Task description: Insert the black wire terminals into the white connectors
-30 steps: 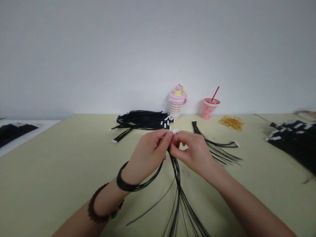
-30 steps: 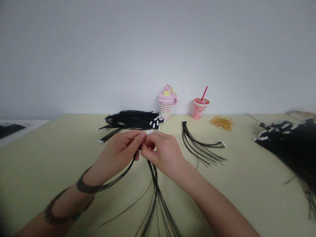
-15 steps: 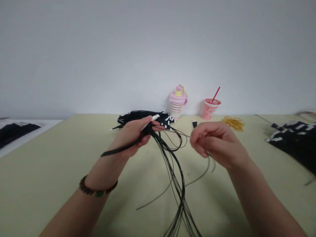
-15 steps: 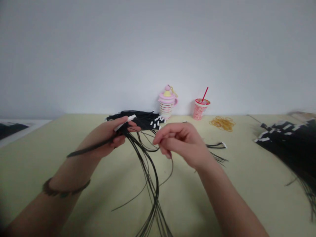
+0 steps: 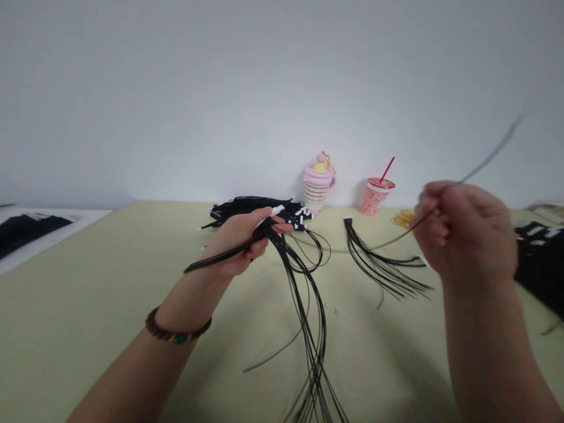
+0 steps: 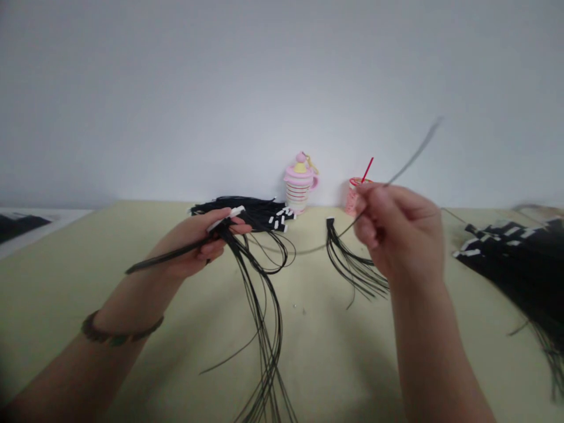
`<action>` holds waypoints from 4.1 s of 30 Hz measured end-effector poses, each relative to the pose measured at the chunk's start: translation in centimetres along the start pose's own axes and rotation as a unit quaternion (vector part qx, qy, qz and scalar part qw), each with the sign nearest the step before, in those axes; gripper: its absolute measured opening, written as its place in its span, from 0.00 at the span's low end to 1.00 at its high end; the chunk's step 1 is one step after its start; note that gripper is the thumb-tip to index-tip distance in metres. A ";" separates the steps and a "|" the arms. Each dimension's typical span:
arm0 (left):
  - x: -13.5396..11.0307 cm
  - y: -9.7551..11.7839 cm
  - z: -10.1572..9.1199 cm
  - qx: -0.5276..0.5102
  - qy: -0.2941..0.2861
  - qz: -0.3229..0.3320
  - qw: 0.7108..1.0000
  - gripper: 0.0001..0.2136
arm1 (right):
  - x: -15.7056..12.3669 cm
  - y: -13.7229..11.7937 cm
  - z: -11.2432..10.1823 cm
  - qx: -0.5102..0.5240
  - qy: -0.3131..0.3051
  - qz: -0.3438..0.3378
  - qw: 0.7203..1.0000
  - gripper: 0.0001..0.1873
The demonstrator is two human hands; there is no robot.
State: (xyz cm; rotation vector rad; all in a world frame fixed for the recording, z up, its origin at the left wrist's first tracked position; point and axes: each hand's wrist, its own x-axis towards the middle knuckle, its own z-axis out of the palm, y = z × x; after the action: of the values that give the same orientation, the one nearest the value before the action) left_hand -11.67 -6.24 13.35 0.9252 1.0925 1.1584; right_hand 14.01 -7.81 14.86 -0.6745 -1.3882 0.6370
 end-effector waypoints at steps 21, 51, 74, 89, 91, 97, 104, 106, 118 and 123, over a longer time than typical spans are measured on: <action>-0.3 -1.1 0.5 -0.003 -0.050 -0.002 0.999 0.11 | -4.3 3.4 7.6 -0.256 -0.157 -0.014 0.954 0.09; -0.4 -1.2 0.6 0.021 -0.033 0.031 0.999 0.11 | -4.4 3.1 7.6 -0.259 -0.147 -0.014 0.955 0.09; -0.7 -1.6 1.5 0.109 -0.060 0.063 0.990 0.14 | -3.3 2.9 7.4 -0.336 -0.210 -0.051 0.917 0.14; -0.8 -2.0 1.5 0.183 -0.061 0.110 0.975 0.13 | -3.3 2.6 7.6 -0.378 -0.278 -0.015 0.883 0.14; -0.8 -2.1 1.5 0.180 -0.065 0.109 0.975 0.13 | -3.3 2.7 7.6 -0.367 -0.279 0.000 0.888 0.15; -0.6 -2.2 1.5 0.163 -0.066 0.098 0.980 0.13 | -3.1 3.0 7.5 -0.327 -0.281 0.042 0.901 0.15; -1.0 -2.2 1.5 0.161 -0.094 0.092 0.978 0.14 | -3.2 3.6 7.6 -0.375 -0.229 -0.068 0.896 0.12; -1.1 -2.2 1.5 0.161 -0.116 0.075 0.977 0.14 | -3.3 3.7 7.6 -0.354 -0.208 -0.110 0.905 0.10; -1.5 -2.4 1.8 0.126 -0.140 0.050 0.981 0.16 | -3.0 3.8 7.6 -0.235 -0.209 -0.153 0.937 0.08; -0.8 -1.8 1.1 0.075 -0.068 0.068 0.992 0.13 | -2.4 3.6 6.5 -0.230 -0.217 -0.118 0.941 0.06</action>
State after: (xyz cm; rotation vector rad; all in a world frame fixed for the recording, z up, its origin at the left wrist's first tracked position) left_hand -10.25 -7.35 11.99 1.1950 1.0287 1.1166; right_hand 7.34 -6.86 10.97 -0.7430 -2.0304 0.2702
